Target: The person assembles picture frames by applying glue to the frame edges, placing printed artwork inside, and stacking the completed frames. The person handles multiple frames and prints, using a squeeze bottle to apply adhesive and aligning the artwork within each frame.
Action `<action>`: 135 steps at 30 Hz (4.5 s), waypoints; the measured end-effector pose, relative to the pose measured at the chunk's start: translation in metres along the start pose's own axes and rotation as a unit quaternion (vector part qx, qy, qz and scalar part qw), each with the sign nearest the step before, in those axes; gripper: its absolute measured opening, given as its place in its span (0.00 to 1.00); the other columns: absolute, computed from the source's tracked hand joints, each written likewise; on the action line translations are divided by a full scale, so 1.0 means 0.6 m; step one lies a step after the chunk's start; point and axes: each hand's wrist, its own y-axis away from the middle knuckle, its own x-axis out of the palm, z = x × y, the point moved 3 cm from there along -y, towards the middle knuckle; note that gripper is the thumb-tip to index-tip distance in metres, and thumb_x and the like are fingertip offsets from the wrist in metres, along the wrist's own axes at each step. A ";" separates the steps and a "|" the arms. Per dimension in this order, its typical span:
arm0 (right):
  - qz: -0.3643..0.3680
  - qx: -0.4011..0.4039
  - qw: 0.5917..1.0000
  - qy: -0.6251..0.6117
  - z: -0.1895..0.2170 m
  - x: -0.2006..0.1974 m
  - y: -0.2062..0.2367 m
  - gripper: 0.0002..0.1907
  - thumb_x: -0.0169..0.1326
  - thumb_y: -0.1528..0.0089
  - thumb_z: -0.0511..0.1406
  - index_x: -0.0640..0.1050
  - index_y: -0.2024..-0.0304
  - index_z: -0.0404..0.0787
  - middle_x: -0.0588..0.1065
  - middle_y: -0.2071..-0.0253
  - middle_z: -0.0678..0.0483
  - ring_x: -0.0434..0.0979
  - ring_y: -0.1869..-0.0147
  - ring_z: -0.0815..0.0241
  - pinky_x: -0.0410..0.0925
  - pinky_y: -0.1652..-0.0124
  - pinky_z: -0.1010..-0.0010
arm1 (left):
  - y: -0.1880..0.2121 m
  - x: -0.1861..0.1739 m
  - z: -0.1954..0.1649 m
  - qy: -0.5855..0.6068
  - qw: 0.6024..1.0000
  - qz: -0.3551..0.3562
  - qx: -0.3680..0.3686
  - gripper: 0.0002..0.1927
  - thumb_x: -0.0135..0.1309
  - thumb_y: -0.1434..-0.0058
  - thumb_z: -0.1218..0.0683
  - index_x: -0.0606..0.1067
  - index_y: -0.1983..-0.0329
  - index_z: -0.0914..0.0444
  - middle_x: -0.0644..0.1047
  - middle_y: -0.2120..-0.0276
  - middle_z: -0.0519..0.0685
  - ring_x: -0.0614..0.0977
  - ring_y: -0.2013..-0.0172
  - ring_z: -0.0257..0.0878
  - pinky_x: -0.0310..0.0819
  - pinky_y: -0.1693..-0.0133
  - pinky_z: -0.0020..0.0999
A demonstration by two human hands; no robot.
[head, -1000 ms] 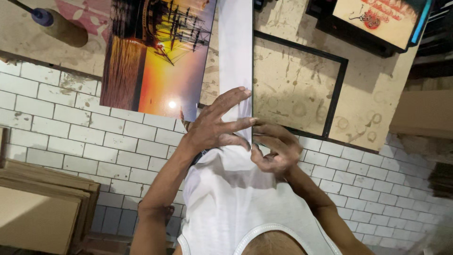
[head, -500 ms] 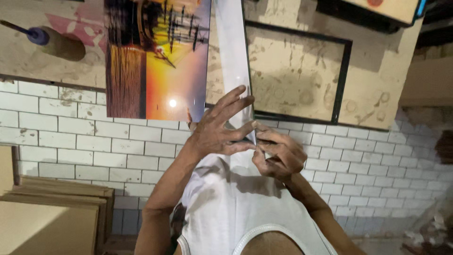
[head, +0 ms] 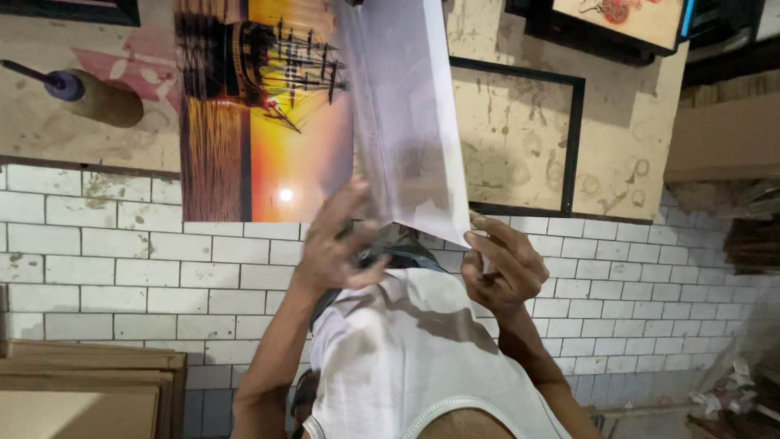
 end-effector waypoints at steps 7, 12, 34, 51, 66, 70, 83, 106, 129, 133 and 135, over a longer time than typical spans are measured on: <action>0.047 -0.056 0.997 -0.017 -0.012 0.017 0.002 0.09 0.64 0.48 0.25 0.79 0.67 0.36 0.78 0.51 0.42 0.85 0.54 0.51 0.80 0.60 0.69 | 0.215 -0.066 0.069 0.066 0.861 -0.339 -0.373 0.26 0.49 0.34 0.63 0.69 0.33 0.77 0.82 0.49 0.64 0.78 0.71 0.33 0.69 0.74 0.17; 0.047 -0.069 0.995 -0.054 -0.011 0.027 -0.002 0.10 0.65 0.47 0.24 0.79 0.65 0.36 0.78 0.51 0.41 0.85 0.53 0.51 0.81 0.58 0.67 | 0.296 -0.091 0.178 0.324 0.694 -0.527 -0.369 0.33 0.44 0.39 0.67 0.59 0.29 0.78 0.73 0.38 0.65 0.84 0.54 0.38 0.81 0.57 0.22; 0.127 -0.165 0.969 -0.133 0.003 0.040 -0.022 0.15 0.68 0.44 0.29 0.82 0.55 0.34 0.77 0.47 0.45 0.83 0.47 0.53 0.81 0.53 0.67 | -0.277 0.014 0.179 0.160 0.844 0.157 -0.487 0.32 0.52 0.37 0.37 0.74 0.43 0.67 0.81 0.57 0.64 0.86 0.69 0.47 0.85 0.60 0.48; 0.615 0.182 0.727 -0.245 -0.308 -0.083 0.144 0.14 0.66 0.44 0.36 0.86 0.56 0.39 0.84 0.55 0.49 0.86 0.54 0.57 0.77 0.51 0.67 | -0.223 -0.100 -0.166 -0.043 0.880 -0.175 -0.439 0.22 0.54 0.39 0.58 0.73 0.42 0.69 0.79 0.51 0.52 0.81 0.54 0.38 0.77 0.51 0.28; -0.108 0.571 0.655 -0.483 -0.568 -0.102 0.260 0.10 0.62 0.39 0.30 0.79 0.56 0.32 0.79 0.61 0.48 0.78 0.59 0.57 0.74 0.57 0.70 | 0.131 0.407 -0.092 0.225 0.709 -0.347 -0.571 0.09 0.56 0.34 0.62 0.77 0.52 0.68 0.73 0.76 0.42 0.66 0.83 0.28 0.57 0.82 0.23; -0.140 0.556 0.711 -0.408 -0.653 -0.131 0.316 0.13 0.64 0.38 0.31 0.79 0.54 0.30 0.76 0.63 0.51 0.76 0.62 0.63 0.72 0.61 0.74 | 0.127 0.330 0.001 0.395 0.661 -0.471 -0.430 0.17 0.53 0.36 0.65 0.70 0.43 0.67 0.79 0.67 0.43 0.76 0.71 0.28 0.69 0.70 0.20; -0.060 0.385 0.920 -0.046 -0.643 -0.163 0.234 0.26 0.63 0.39 0.32 0.77 0.38 0.31 0.73 0.39 0.41 0.76 0.42 0.53 0.75 0.50 0.69 | 0.146 0.348 0.089 0.215 0.785 -0.301 -0.497 0.24 0.53 0.41 0.70 0.73 0.39 0.71 0.76 0.49 0.48 0.76 0.49 0.34 0.73 0.48 0.24; 0.010 0.390 0.917 0.087 -0.683 -0.134 0.243 0.32 0.65 0.43 0.41 0.77 0.38 0.36 0.70 0.48 0.47 0.68 0.40 0.50 0.66 0.39 0.57 | 0.092 0.384 0.107 0.250 0.789 -0.322 -0.460 0.26 0.54 0.40 0.68 0.69 0.37 0.77 0.75 0.42 0.57 0.78 0.46 0.43 0.74 0.42 0.33; -0.096 0.581 0.703 -0.398 -0.631 -0.201 0.327 0.26 0.56 0.40 0.30 0.70 0.40 0.30 0.78 0.57 0.45 0.82 0.58 0.54 0.78 0.54 0.61 | 0.182 0.357 0.129 0.289 0.706 -0.321 -0.562 0.21 0.51 0.37 0.68 0.70 0.40 0.72 0.79 0.54 0.57 0.83 0.60 0.41 0.83 0.58 0.38; -0.122 0.617 0.704 -0.330 -0.647 -0.180 0.339 0.21 0.58 0.41 0.30 0.75 0.47 0.24 0.78 0.61 0.44 0.81 0.61 0.52 0.79 0.56 0.59 | 0.175 0.354 0.138 0.255 0.723 -0.316 -0.559 0.20 0.53 0.37 0.67 0.70 0.41 0.72 0.80 0.55 0.57 0.84 0.59 0.41 0.85 0.57 0.36; -0.115 0.630 0.700 -0.316 -0.651 -0.175 0.345 0.21 0.59 0.42 0.31 0.76 0.50 0.24 0.79 0.62 0.44 0.82 0.62 0.49 0.79 0.57 0.57 | 0.169 0.350 0.141 0.234 0.742 -0.303 -0.551 0.20 0.54 0.39 0.68 0.71 0.42 0.72 0.81 0.57 0.57 0.84 0.59 0.41 0.85 0.57 0.35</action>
